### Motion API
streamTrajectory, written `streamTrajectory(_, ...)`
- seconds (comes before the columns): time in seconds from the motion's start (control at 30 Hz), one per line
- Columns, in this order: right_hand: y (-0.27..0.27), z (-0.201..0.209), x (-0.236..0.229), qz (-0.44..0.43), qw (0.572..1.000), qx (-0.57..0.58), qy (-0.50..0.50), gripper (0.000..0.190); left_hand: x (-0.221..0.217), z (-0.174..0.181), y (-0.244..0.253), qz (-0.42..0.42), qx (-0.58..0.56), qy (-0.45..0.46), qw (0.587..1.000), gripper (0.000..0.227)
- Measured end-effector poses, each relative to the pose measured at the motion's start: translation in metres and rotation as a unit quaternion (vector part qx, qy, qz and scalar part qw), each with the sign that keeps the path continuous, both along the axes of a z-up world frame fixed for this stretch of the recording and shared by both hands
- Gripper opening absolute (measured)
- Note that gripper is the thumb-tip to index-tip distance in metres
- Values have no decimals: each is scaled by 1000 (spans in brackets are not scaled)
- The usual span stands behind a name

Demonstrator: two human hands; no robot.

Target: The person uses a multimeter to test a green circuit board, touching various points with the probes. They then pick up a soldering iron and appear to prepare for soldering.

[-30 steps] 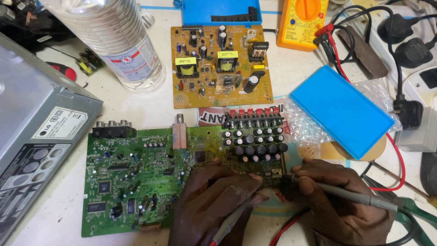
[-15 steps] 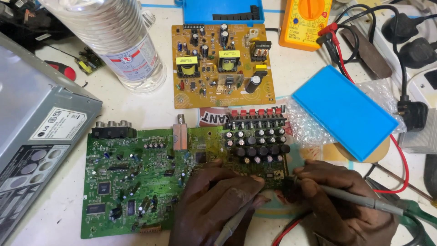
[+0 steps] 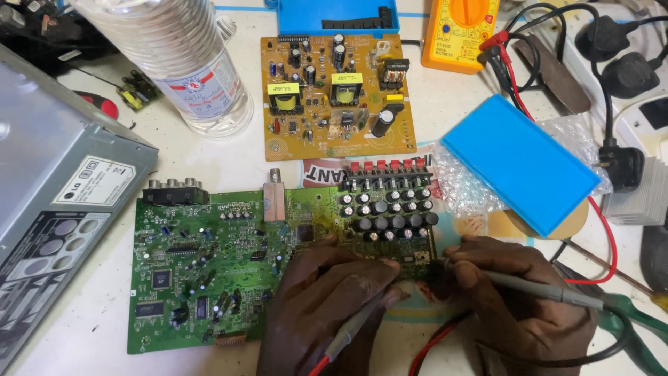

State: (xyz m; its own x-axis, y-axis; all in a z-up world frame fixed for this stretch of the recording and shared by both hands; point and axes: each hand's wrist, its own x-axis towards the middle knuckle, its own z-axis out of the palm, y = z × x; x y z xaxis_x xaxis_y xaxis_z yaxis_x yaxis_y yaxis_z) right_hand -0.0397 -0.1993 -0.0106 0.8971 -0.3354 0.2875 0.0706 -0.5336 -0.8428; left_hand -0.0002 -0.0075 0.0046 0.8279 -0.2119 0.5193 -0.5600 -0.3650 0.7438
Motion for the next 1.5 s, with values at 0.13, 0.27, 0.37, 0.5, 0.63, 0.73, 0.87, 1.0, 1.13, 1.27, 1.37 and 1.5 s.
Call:
streamTrajectory(0.13, -5, -9, -1, 7, 1000, 14, -2, 11, 0, -5, 1, -6, 2, -29, 1000, 13)
streamTrajectory(0.27, -1, -9, -3, -5, 999, 46, -15, 9, -3, -3, 4, -33, 18, 10, 999, 17)
streamTrajectory(0.37, 6, 0, -1, -19, 995, 99, 18, 11, -5, 2, 6, -40, 9, 35, 999, 21)
streamTrajectory(0.5, 12, 13, -1, -38, 998, 36, 38, 11, -8, 8, 7, -42, 2, 78, 996, 23)
streamTrajectory(0.63, 13, 17, -1, -63, 994, 60, 70, 11, -10, 10, 7, -42, 1, 73, 996, 24)
streamTrajectory(0.73, 10, 15, -2, -53, 997, 18, 57, 11, -10, 8, 7, -53, 6, 50, 997, 27)
streamTrajectory(0.87, 11, 15, -2, -55, 996, 36, 64, 12, -10, 6, 6, -42, 13, 51, 998, 26)
streamTrajectory(1.0, 9, 14, -2, -50, 996, 30, 66, 13, -11, 6, 6, -35, 17, 53, 998, 26)
streamTrajectory(1.13, 10, 14, -2, -59, 995, 34, 76, 13, -11, 5, 6, -35, 14, 53, 998, 25)
streamTrajectory(1.27, 9, 13, -2, -53, 996, 30, 63, 13, -11, 5, 6, -29, 15, 66, 997, 26)
streamTrajectory(1.37, 8, 13, -2, -57, 996, 20, 67, 14, -11, 4, 6, -35, 19, 62, 997, 27)
streamTrajectory(1.5, 9, 13, -2, -58, 996, 27, 63, 14, -10, 5, 7, -42, 16, 46, 998, 26)
